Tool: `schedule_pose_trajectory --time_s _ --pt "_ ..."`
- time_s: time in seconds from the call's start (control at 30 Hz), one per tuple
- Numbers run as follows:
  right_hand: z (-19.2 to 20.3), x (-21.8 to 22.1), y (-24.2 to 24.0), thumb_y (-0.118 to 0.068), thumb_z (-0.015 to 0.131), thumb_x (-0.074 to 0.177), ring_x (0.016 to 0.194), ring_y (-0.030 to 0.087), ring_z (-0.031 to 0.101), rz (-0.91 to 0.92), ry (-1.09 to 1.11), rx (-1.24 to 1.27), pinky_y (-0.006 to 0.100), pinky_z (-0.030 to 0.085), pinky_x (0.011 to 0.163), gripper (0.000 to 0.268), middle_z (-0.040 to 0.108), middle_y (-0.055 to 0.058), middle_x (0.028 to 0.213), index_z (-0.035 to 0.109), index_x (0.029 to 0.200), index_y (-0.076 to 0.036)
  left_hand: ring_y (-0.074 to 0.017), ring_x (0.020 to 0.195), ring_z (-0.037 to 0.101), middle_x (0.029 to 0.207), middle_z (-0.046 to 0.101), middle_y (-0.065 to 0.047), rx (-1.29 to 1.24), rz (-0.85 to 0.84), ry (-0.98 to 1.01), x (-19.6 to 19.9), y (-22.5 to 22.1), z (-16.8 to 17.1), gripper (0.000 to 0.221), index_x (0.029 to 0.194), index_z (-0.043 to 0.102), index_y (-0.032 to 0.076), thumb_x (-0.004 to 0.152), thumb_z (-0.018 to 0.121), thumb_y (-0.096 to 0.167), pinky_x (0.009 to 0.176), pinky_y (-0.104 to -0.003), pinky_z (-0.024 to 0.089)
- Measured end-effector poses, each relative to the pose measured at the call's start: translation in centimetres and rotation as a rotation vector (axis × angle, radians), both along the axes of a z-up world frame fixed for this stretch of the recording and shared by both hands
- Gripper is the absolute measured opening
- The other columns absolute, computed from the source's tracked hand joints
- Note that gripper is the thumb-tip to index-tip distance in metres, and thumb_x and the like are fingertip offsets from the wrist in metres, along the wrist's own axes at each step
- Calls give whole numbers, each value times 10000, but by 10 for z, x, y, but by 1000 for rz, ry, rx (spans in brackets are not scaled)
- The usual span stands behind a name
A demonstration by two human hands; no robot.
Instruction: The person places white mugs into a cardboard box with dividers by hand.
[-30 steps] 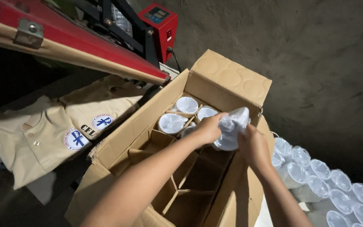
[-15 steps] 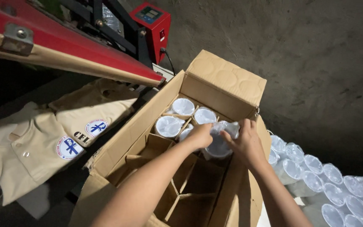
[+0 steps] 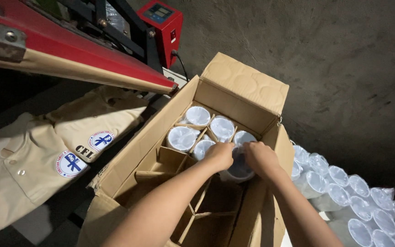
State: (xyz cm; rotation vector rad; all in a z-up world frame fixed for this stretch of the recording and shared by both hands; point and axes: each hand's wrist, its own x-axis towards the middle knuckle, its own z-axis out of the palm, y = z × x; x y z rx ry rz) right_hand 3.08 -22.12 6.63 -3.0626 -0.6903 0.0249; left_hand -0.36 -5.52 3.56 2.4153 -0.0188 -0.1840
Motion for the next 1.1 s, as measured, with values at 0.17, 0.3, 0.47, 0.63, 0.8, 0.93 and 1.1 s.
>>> schedule_pose_trajectory --time_s 0.17,0.3,0.47,0.63,0.8,0.93,1.1 --pt "-21 25 -5 -132 552 893 945 417 713 64 16 -6 517 580 836 228 740 206 968 740 1021 -113 -396 1121 678 1180 710 -208 -2 1 -30 -5 -2 -3 451 1305 660 155 867 607 59 943 -487 555" --pt "-37 49 -6 -108 586 848 947 413 712 162 47 -26 510 583 826 210 738 207 966 739 992 -98 -418 1111 673 1148 711 -223 2 26 -63 -2 -3 -12 312 1195 689 96 906 581 53 921 -509 557" --pt "-78 83 -20 -121 607 828 958 408 716 184 108 -29 499 587 829 190 736 218 961 757 939 -81 -423 1102 674 1140 710 -227 21 34 -66 -1 -6 -14 262 1154 699 91 943 543 85 909 -513 556" --pt "-108 103 -22 -117 622 809 953 412 717 192 138 -63 498 588 823 199 734 233 953 779 918 -60 -422 1069 688 1112 715 -231 7 37 -114 2 -12 -34 275 1138 706 90 1000 481 166 891 -516 554" --pt "-128 116 -24 -114 592 859 962 404 722 192 160 -209 491 586 838 217 729 240 974 783 907 -22 -427 1027 698 1086 716 -254 113 1 -138 3 -23 -54 275 1080 703 12 976 459 85 851 -527 569" --pt "-127 114 -22 -134 588 870 994 391 720 211 191 -251 477 579 870 240 730 242 1006 788 925 -13 -430 1016 699 1069 719 -257 126 -2 -141 4 -32 -67 273 1058 695 2 973 449 83 841 -534 571" --pt "-134 114 -25 -130 546 920 1055 401 704 104 184 -176 472 567 902 268 723 250 1077 779 986 -14 -462 1024 676 1070 706 -277 -58 111 -37 4 -37 -71 408 1027 684 -29 1057 344 193 898 -548 533"
